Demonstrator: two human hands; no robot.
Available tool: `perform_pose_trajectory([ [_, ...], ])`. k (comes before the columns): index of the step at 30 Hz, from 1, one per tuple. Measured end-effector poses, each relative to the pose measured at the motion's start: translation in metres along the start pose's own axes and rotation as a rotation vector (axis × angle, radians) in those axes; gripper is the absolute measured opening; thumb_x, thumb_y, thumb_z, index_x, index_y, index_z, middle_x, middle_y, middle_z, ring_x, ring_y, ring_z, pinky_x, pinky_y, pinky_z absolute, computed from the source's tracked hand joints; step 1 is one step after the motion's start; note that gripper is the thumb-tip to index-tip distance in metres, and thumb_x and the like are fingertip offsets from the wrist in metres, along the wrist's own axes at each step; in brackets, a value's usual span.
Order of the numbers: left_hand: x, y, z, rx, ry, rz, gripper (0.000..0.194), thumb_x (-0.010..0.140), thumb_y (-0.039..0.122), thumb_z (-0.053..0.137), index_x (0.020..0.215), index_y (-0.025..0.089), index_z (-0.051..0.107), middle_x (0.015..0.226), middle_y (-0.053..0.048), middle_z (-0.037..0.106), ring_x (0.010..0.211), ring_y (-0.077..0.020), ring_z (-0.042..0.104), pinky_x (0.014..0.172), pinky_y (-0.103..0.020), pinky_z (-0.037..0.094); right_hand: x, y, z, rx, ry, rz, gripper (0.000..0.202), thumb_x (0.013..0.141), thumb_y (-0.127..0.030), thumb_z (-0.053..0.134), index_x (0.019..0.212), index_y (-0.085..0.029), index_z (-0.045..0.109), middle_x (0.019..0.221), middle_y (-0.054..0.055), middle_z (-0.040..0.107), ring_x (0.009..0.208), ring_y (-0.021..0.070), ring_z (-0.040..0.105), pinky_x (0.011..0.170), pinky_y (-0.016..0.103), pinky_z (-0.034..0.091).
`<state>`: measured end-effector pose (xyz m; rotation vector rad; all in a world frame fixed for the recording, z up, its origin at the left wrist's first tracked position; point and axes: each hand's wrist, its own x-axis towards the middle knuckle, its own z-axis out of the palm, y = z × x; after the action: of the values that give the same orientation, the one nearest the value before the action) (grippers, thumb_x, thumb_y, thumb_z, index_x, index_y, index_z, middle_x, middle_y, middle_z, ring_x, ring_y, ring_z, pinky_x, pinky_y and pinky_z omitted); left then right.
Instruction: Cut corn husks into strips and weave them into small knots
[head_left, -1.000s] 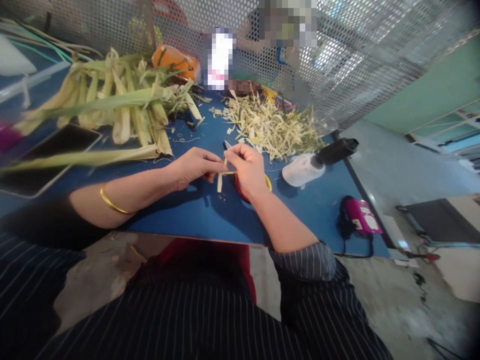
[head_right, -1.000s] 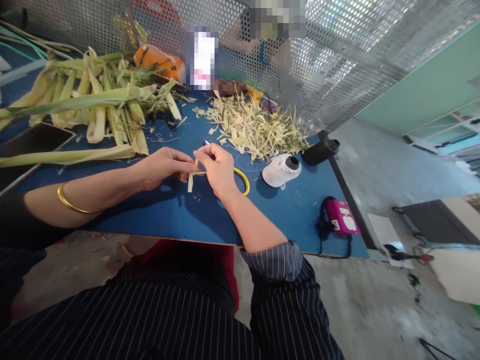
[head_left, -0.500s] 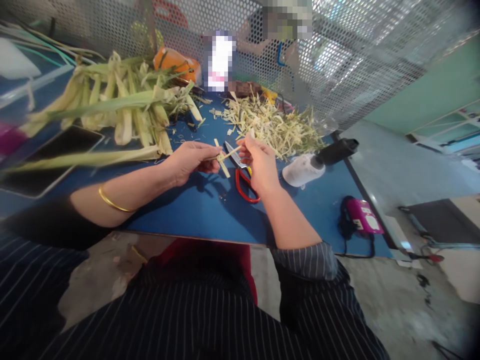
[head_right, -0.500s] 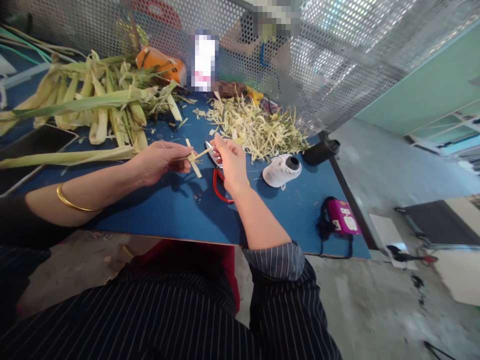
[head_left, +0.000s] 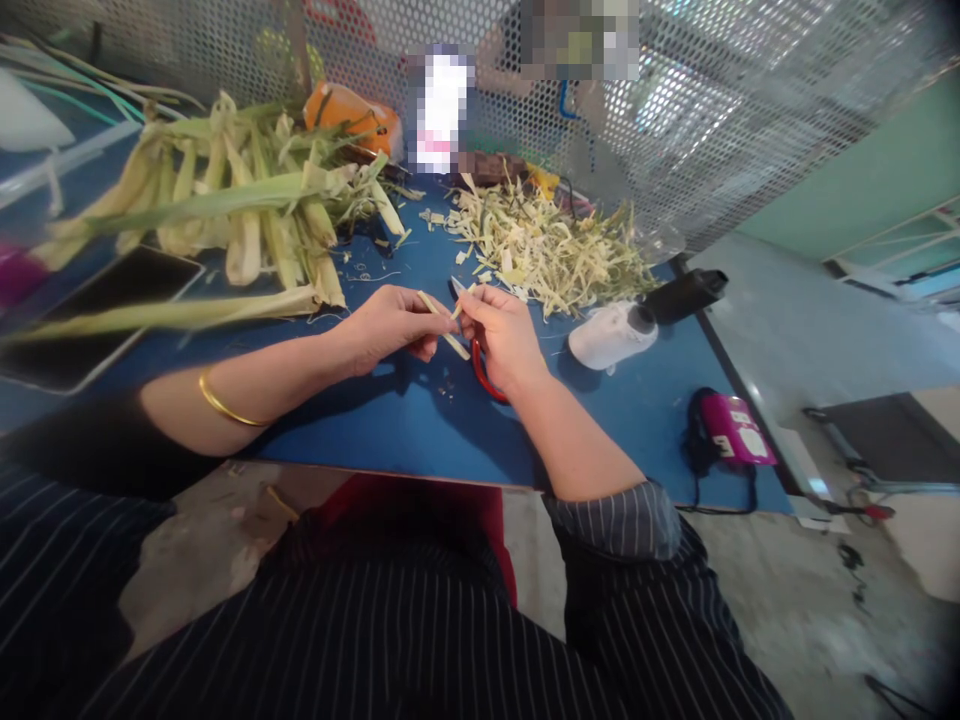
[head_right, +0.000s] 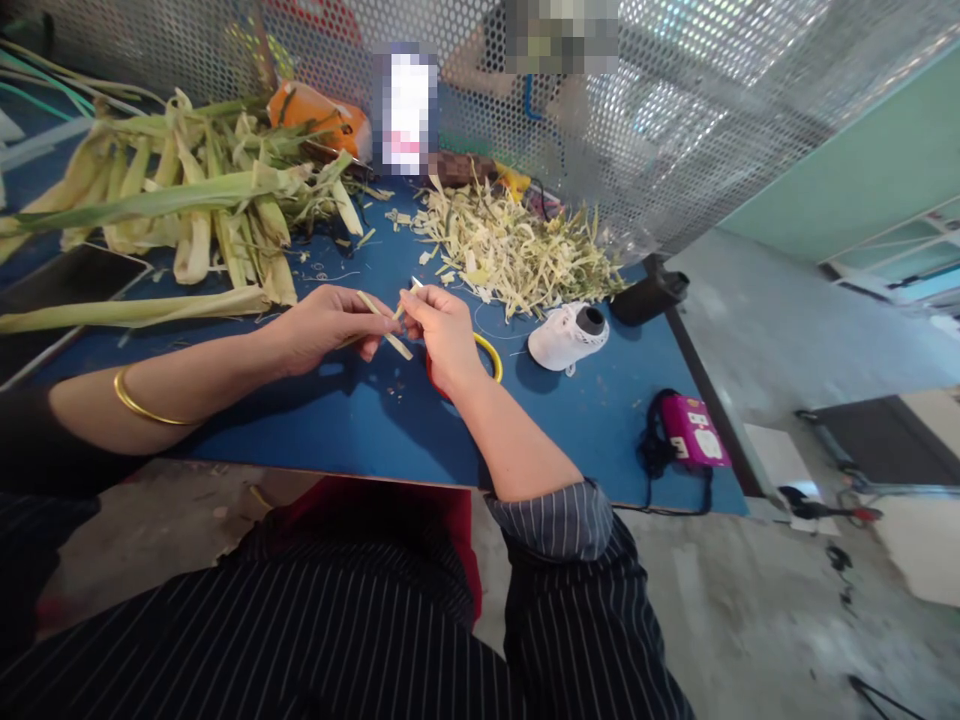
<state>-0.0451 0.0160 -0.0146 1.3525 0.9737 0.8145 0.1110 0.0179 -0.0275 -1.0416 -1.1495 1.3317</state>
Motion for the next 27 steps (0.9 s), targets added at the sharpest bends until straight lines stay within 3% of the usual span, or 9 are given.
perform_pose_trajectory([
  [8,-0.007,0.007,0.004,0.163,0.047,0.041,0.013,0.075,0.022,0.069,0.071,0.01,0.074,0.051,-0.003,0.064,0.043,-0.0082,0.051,0.045,-0.021,0.039,0.002,0.004,0.003,0.009,0.159,-0.08,0.03,0.079,-0.021,0.061,0.053,-0.02,0.046,0.05,-0.007,0.044,0.046,0.0058,0.035,0.049,0.023,0.03],
  [14,-0.006,0.001,0.003,0.149,0.05,0.068,0.019,0.076,0.03,0.071,0.074,0.011,0.075,0.056,-0.004,0.068,0.043,-0.008,0.051,0.044,-0.021,0.04,0.006,0.005,-0.002,-0.035,0.126,-0.06,0.03,0.082,-0.025,0.06,0.056,-0.02,0.046,0.053,-0.006,0.045,0.048,0.006,0.037,0.051,0.023,0.033],
  [17,-0.002,-0.003,0.0,-0.068,0.055,0.06,0.025,0.076,0.036,0.073,0.085,0.013,0.075,0.069,-0.007,0.074,0.059,-0.0135,0.065,0.06,-0.024,0.051,0.008,0.0,-0.009,-0.126,0.168,-0.104,0.023,0.085,-0.031,0.059,0.066,-0.019,0.054,0.061,-0.004,0.053,0.054,0.0072,0.047,0.054,0.023,0.036],
  [20,0.003,-0.002,-0.003,-0.268,0.073,0.065,0.032,0.074,0.032,0.075,0.1,0.014,0.073,0.086,-0.009,0.076,0.082,-0.0194,0.071,0.081,-0.032,0.055,0.004,-0.008,-0.013,-0.342,0.33,-0.319,0.022,0.086,-0.041,0.058,0.075,-0.021,0.058,0.066,-0.003,0.057,0.06,0.0089,0.052,0.058,0.024,0.039],
  [22,0.005,0.0,-0.004,-0.332,0.095,0.084,0.031,0.074,0.027,0.076,0.101,0.013,0.071,0.089,-0.008,0.076,0.086,-0.0193,0.071,0.087,-0.033,0.054,-0.001,-0.011,-0.011,-0.48,0.266,-0.359,0.031,0.087,-0.048,0.055,0.072,-0.021,0.059,0.059,-0.004,0.055,0.057,0.0097,0.05,0.058,0.025,0.039],
  [25,0.007,0.0,-0.003,-0.386,0.146,0.101,0.027,0.074,0.02,0.074,0.099,0.012,0.068,0.086,-0.006,0.076,0.081,-0.0154,0.071,0.084,-0.03,0.054,-0.008,-0.008,-0.003,-0.63,0.034,-0.268,0.038,0.084,-0.053,0.057,0.066,-0.02,0.062,0.055,-0.002,0.056,0.053,0.0106,0.05,0.057,0.027,0.039],
  [27,0.008,-0.002,-0.002,-0.39,0.18,0.085,0.027,0.074,0.016,0.073,0.1,0.013,0.066,0.084,-0.006,0.076,0.079,-0.0141,0.07,0.078,-0.027,0.054,-0.01,-0.002,0.003,-0.66,-0.052,-0.205,0.04,0.083,-0.053,0.059,0.063,-0.019,0.063,0.056,-0.001,0.059,0.054,0.0112,0.051,0.058,0.027,0.039],
])
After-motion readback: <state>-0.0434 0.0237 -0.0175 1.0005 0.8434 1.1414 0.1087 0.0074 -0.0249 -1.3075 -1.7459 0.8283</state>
